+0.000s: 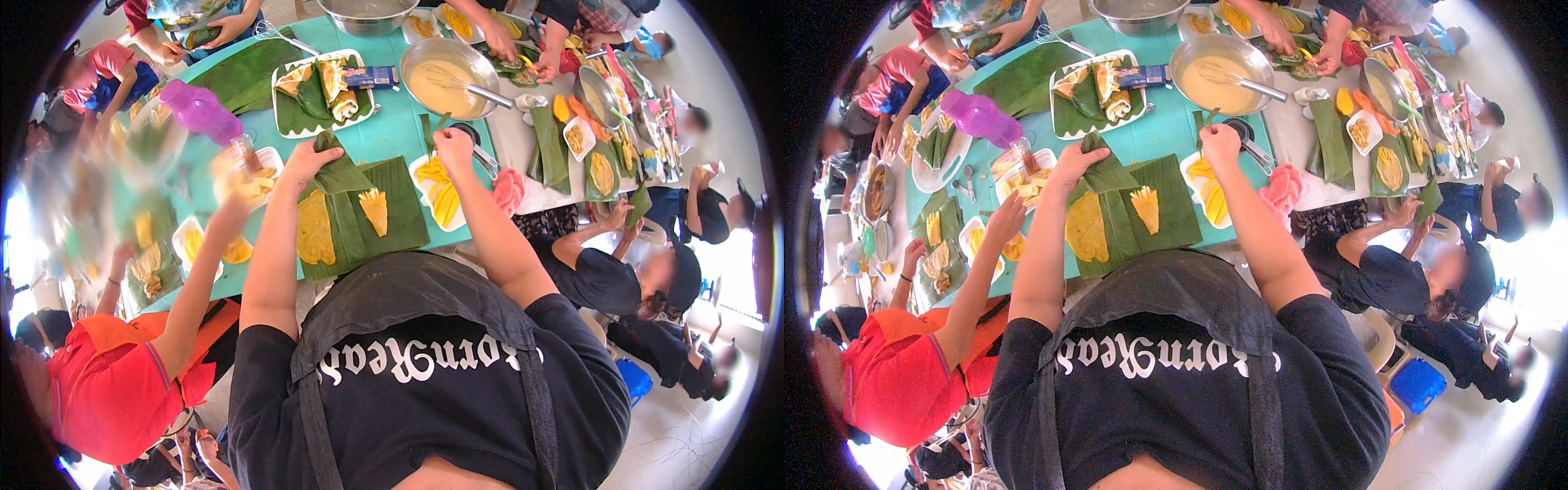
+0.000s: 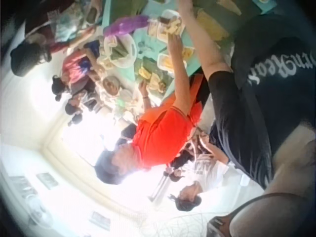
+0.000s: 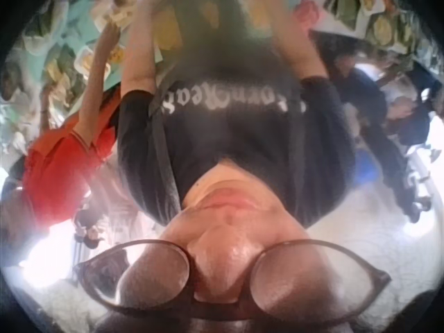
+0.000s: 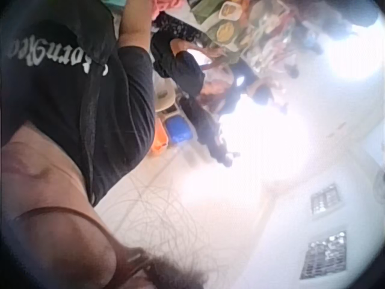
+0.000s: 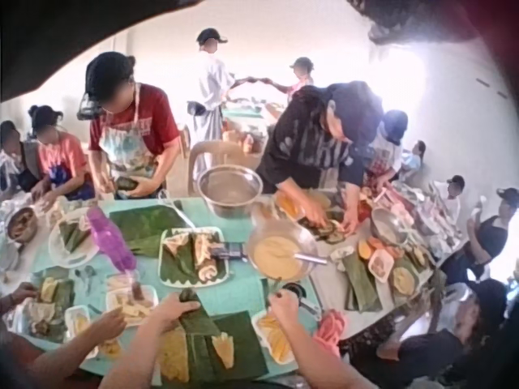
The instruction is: The person assembles a food item by placing sliced yellow fruit onto a yellow crepe laid on a banana leaf. They use scissors to trim the fruit and then fold the crepe over the filling to create a roll. The process is repeated with multiple units on a communal table.
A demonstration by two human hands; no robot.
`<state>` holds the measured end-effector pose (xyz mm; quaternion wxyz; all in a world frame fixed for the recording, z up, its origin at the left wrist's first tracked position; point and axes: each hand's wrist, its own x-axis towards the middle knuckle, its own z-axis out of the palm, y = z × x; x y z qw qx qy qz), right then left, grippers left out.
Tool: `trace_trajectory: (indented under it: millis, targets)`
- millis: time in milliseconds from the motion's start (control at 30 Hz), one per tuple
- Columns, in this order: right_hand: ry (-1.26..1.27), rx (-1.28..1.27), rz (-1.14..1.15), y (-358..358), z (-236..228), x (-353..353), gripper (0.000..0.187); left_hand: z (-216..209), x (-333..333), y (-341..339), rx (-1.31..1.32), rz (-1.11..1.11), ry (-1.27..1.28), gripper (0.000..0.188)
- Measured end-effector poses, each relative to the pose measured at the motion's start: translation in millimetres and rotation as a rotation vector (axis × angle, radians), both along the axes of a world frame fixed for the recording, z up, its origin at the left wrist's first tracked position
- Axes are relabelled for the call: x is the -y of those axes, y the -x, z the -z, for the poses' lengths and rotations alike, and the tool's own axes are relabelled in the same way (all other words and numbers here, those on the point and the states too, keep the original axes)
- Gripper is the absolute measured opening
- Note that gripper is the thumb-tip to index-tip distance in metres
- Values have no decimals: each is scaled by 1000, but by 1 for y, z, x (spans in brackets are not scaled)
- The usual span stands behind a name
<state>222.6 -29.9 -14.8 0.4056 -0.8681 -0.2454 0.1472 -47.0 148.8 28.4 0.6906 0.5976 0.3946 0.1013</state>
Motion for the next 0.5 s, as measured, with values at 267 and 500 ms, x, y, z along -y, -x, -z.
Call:
trace_trajectory:
  millis: [267, 500]
  targets:
    - [-242, -572, -231, 41, -26, 16, 15, 75, -18, -10, -493, -12, -617, 61]
    - [-125, -897, -195, 82, -41, 45, 6, 46, 21, -13, -624, -165, -905, 88]
